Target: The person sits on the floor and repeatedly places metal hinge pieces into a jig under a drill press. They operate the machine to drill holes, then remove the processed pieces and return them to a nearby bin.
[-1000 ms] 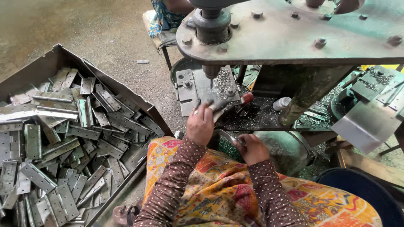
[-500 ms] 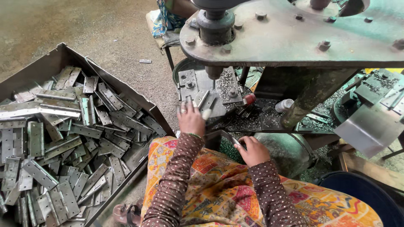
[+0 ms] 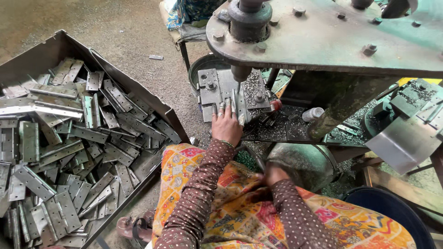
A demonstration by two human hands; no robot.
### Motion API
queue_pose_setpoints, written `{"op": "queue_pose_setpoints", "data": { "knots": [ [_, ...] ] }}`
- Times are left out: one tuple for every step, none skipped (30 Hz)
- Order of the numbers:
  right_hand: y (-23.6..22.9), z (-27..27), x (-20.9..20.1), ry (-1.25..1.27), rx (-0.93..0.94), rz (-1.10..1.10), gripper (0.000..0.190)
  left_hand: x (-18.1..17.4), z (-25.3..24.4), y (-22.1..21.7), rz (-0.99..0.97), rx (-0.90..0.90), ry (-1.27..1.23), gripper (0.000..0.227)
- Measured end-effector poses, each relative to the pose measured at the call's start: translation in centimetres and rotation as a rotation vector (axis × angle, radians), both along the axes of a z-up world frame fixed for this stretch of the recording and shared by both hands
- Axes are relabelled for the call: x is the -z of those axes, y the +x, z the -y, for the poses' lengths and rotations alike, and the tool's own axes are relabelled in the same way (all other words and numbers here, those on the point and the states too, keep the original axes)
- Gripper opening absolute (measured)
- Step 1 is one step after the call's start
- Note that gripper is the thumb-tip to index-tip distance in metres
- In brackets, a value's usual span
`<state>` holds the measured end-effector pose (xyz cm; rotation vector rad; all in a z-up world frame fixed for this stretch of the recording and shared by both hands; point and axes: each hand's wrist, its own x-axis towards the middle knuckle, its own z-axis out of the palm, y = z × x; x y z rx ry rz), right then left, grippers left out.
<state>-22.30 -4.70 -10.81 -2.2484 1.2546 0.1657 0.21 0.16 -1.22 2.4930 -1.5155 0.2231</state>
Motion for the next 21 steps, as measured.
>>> {"op": "queue_pose_setpoints", "data": {
  "knots": [
    [0.0, 0.1, 1.4, 0.072, 0.002, -0.053, 0.053, 0.0, -0.1, 0.2, -0.025, 0.005, -0.001, 0.038],
    [-0.1, 0.5, 2.5, 0.022, 0.005, -0.058, 0.051, 0.0, -0.1, 0.3, -0.05, 0.008, -0.007, 0.038],
    [-0.1, 0.7, 3.5, -0.028, 0.008, -0.062, 0.05, 0.0, 0.0, 0.5, -0.016, 0.013, -0.029, 0.038],
    [-0.6, 0.3, 4.4, -0.072, 0.016, -0.072, 0.048, 0.3, 0.0, 0.5, 0.013, 0.022, -0.044, 0.038],
    [-1.2, -0.4, 5.0, -0.092, 0.013, -0.061, 0.047, 0.8, -0.2, 0.2, 0.042, 0.032, -0.059, 0.039],
    [-1.2, -0.5, 4.9, -0.122, 0.005, -0.04, 0.046, 0.9, -0.2, 0.2, 0.048, 0.03, -0.051, 0.035],
    [-1.2, -0.7, 4.4, -0.153, -0.003, -0.02, 0.046, 1.0, -0.4, 0.1, 0.053, 0.027, -0.043, 0.032],
    [-1.0, -0.9, 3.7, -0.155, -0.015, 0.002, 0.051, 1.2, -0.6, 0.1, 0.061, 0.022, -0.033, 0.029],
    [-0.8, -1.1, 2.6, -0.158, -0.027, 0.023, 0.057, 1.4, -0.8, 0.1, 0.069, 0.03, -0.031, 0.03],
    [-0.6, -1.3, 1.3, -0.16, -0.04, 0.042, 0.064, 1.7, -1.0, 0.0, 0.075, 0.038, -0.028, 0.03],
    [-0.1, -1.2, 0.0, -0.114, -0.039, -0.034, 0.062, 1.9, -1.0, 0.1, 0.081, 0.045, -0.025, 0.03],
    [0.3, -0.7, -1.5, -0.066, -0.036, -0.113, 0.062, 2.1, -0.7, 0.2, 0.083, 0.04, -0.032, 0.031],
    [0.9, 0.0, -2.8, -0.017, -0.032, -0.193, 0.061, 2.3, -0.3, 0.3, 0.085, 0.036, -0.039, 0.033],
    [1.5, 0.5, -3.7, -0.023, -0.048, -0.245, 0.06, 2.6, 0.1, 0.4, 0.083, 0.035, -0.042, 0.034],
    [2.1, 1.1, -4.2, -0.028, -0.063, -0.298, 0.059, 2.7, 0.6, 0.6, 0.088, 0.009, -0.052, 0.033],
    [2.2, 1.4, -4.3, -0.035, -0.078, -0.352, 0.059, 2.8, 1.4, 1.0, 0.092, -0.017, -0.063, 0.033],
    [2.1, 1.5, -4.0, -0.05, -0.097, -0.316, 0.058, 2.9, 2.0, 1.2, 0.095, -0.042, -0.074, 0.033],
    [2.2, 1.9, -3.5, -0.063, -0.115, -0.29, 0.057, 2.9, 2.5, 1.4, 0.101, -0.044, -0.058, 0.033],
    [1.6, 1.7, -2.5, -0.072, -0.112, -0.237, 0.055, 2.9, 2.9, 1.6, 0.106, -0.046, -0.041, 0.033],
    [1.1, 1.2, -1.2, -0.088, -0.103, -0.175, 0.053, 2.8, 3.0, 1.8, 0.112, -0.051, -0.021, 0.034],
    [0.4, 0.6, 0.2, -0.107, -0.094, -0.087, 0.052, 2.8, 3.0, 1.9, 0.102, -0.04, -0.019, 0.033]
  ]
}}
